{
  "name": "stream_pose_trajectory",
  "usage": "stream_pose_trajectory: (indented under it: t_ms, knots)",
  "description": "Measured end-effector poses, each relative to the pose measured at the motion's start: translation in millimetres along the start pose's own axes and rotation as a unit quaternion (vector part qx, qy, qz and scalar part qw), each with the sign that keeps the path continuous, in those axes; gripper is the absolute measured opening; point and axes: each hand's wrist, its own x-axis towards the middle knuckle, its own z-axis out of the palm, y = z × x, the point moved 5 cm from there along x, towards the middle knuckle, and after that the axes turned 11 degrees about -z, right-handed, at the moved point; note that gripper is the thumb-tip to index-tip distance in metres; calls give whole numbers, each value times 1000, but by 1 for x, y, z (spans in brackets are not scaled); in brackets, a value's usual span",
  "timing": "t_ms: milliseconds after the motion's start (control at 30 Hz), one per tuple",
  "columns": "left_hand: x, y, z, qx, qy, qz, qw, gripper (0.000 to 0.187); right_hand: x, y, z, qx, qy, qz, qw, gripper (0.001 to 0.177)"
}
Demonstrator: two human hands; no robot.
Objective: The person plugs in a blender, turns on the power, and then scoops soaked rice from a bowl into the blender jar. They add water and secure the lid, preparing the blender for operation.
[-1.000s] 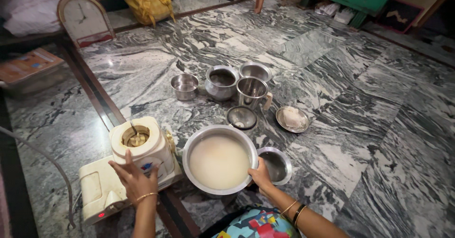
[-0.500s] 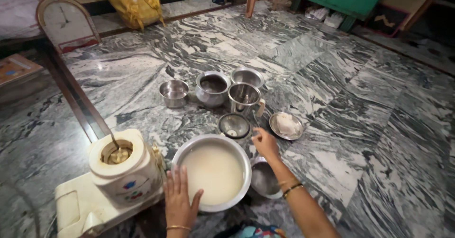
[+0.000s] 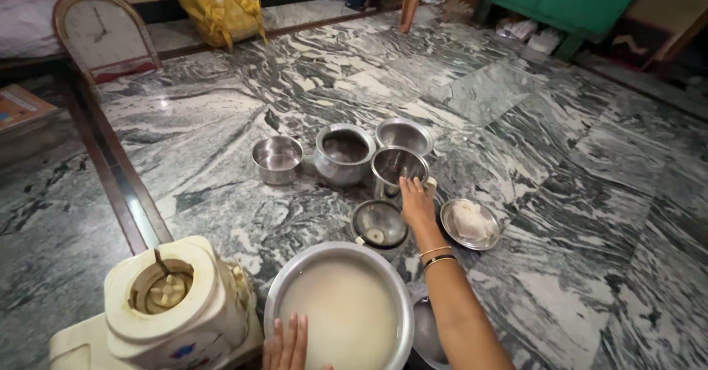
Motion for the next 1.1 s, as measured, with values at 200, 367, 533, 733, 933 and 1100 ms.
stream_pose_trajectory:
  t_ms: [200,367,533,733,933,1100]
  knots:
    - [-28,-11,21,58,28,4,998,75,-3,7,13,-97,-5,38,995,10]
    - [-28,-13,12,10,-63,-49,997,91,-23,21,12,-34,4,38,999,11]
    - [-27,-17,14,-12,-110,-53,992,96,-52,21,-10,-56,22,71,996,8]
    - [-32,-24,17,-20,-143,-55,988,97,-85,7,-61,-83,155,-12,984,19]
    - [-25,-22,3,-54,-197,-90,975,97,-114,-14,-130,-72,169,-57,981,15]
    - [-9,-16,-28,-64,-268,-121,954,93,-150,-64,-205,-29,198,-130,971,27]
